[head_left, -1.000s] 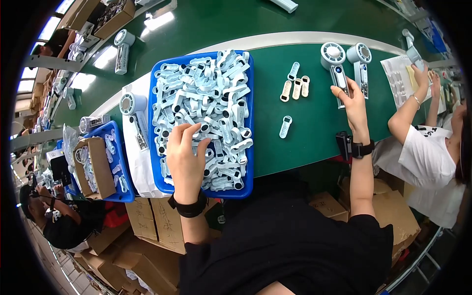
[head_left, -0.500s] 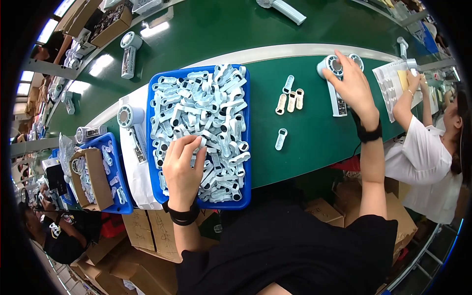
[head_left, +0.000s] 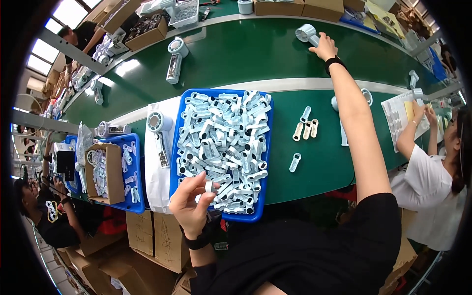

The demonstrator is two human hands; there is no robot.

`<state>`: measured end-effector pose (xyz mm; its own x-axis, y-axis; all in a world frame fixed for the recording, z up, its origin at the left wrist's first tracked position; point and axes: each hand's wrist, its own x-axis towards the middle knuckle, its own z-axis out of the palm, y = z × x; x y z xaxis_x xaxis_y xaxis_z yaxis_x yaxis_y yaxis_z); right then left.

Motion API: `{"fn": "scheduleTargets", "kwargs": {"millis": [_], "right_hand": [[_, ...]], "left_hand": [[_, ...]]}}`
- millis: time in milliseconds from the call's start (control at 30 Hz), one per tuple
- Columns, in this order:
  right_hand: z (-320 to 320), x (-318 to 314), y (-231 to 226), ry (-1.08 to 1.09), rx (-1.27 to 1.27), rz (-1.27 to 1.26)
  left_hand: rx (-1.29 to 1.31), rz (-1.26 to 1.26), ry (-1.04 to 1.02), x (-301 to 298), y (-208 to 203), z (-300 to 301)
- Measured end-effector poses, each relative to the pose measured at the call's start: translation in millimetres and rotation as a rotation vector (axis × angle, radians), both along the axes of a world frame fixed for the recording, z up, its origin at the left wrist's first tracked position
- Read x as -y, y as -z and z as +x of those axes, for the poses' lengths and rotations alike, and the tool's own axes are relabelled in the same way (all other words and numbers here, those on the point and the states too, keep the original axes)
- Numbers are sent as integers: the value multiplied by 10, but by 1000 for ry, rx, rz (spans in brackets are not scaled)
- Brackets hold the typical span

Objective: The person picks up a handheld fan and a plastic component, fits the component onto the fan, and presses a button on the handle. After checking the digital display, the person places the fan on the table and repeats the process.

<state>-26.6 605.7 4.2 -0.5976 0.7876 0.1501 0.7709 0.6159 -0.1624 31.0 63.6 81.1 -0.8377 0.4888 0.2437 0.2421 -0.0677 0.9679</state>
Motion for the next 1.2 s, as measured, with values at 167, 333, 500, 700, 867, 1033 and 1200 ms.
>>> {"fn": "scheduleTargets", "kwargs": {"millis": [167, 333, 500, 700, 867, 1033, 1200], "right_hand": [[134, -384, 76, 41, 74, 96], [217, -284, -442, 0, -283, -997], [753, 808, -1114, -562, -786, -1508], [1578, 2415, -1102, -477, -968, -2171], [1830, 2958, -672, -544, -830, -2129], [1770, 3288, -704, -293, -728, -1597], [1731, 3395, -568, -491, -788, -1055]], "left_hand": [[2, 33, 105, 33, 5, 42], [75, 89, 81, -74, 1, 63], [197, 126, 80, -192, 67, 53], [344, 159, 148, -490, -12, 135], [390, -33, 190, -726, -6, 205], [261, -39, 171, -829, 123, 255], [241, -18, 131, -859, 207, 265]]}}
